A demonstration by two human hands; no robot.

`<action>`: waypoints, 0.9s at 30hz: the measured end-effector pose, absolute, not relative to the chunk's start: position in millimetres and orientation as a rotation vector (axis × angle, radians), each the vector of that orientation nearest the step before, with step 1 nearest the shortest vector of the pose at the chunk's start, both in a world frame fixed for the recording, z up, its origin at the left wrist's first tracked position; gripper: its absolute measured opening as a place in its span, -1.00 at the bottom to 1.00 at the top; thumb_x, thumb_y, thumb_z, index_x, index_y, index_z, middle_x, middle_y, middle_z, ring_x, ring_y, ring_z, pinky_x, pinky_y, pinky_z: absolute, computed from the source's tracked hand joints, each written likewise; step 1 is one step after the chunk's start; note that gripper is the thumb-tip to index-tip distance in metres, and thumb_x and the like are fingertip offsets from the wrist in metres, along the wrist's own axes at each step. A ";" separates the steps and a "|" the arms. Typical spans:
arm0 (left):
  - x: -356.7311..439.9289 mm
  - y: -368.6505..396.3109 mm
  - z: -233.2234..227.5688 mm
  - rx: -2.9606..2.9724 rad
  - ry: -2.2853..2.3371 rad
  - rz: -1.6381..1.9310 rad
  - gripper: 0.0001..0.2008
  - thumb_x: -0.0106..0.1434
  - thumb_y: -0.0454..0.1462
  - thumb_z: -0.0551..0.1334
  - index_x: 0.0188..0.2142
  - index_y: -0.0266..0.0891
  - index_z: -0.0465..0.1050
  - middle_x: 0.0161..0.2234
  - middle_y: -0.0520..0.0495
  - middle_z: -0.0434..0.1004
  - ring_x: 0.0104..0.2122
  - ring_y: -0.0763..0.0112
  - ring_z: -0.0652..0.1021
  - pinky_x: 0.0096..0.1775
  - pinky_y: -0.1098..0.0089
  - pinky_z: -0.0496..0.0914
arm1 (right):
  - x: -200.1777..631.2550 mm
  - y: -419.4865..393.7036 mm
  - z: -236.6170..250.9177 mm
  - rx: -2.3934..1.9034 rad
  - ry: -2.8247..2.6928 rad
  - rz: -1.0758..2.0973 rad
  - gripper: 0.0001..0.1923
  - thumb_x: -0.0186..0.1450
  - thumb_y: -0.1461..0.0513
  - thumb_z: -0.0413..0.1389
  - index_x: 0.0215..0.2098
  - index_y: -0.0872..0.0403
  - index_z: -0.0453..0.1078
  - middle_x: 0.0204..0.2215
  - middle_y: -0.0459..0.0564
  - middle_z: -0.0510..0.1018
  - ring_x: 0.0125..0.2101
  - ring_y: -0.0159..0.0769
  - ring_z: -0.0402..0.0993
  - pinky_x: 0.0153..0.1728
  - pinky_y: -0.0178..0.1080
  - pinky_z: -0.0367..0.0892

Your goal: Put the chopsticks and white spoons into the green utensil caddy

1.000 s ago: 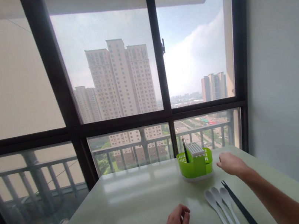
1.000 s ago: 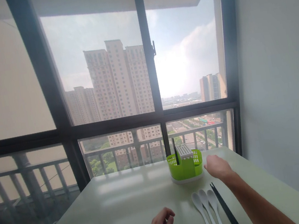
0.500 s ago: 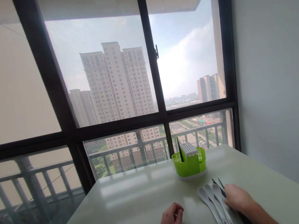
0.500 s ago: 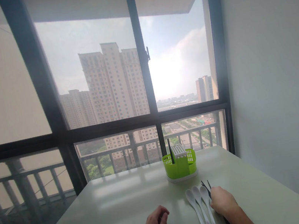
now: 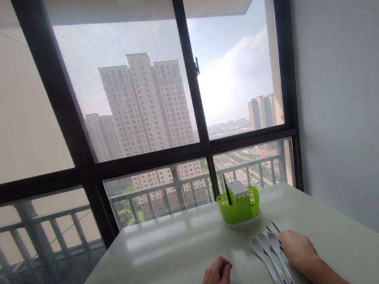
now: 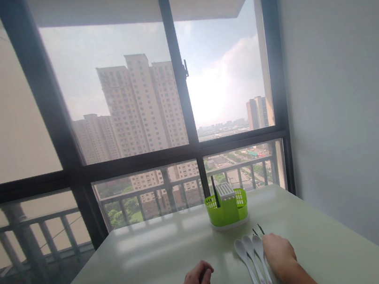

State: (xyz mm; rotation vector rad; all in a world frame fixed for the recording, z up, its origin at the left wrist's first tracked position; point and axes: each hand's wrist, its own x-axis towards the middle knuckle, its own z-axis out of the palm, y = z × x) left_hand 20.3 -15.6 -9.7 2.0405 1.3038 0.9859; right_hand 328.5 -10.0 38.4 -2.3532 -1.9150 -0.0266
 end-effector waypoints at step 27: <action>21.6 -19.8 -5.1 2.104 1.254 0.952 -0.86 0.24 -0.29 0.17 -0.39 -0.20 0.50 -0.34 -0.09 0.59 -0.33 0.31 0.52 -0.24 0.41 0.32 | 192.3 -29.4 54.0 -1.046 -1.699 0.772 -0.88 0.23 0.22 0.14 -0.39 0.06 0.52 -0.45 -0.07 0.61 -0.37 -0.25 0.56 -0.37 -0.32 0.41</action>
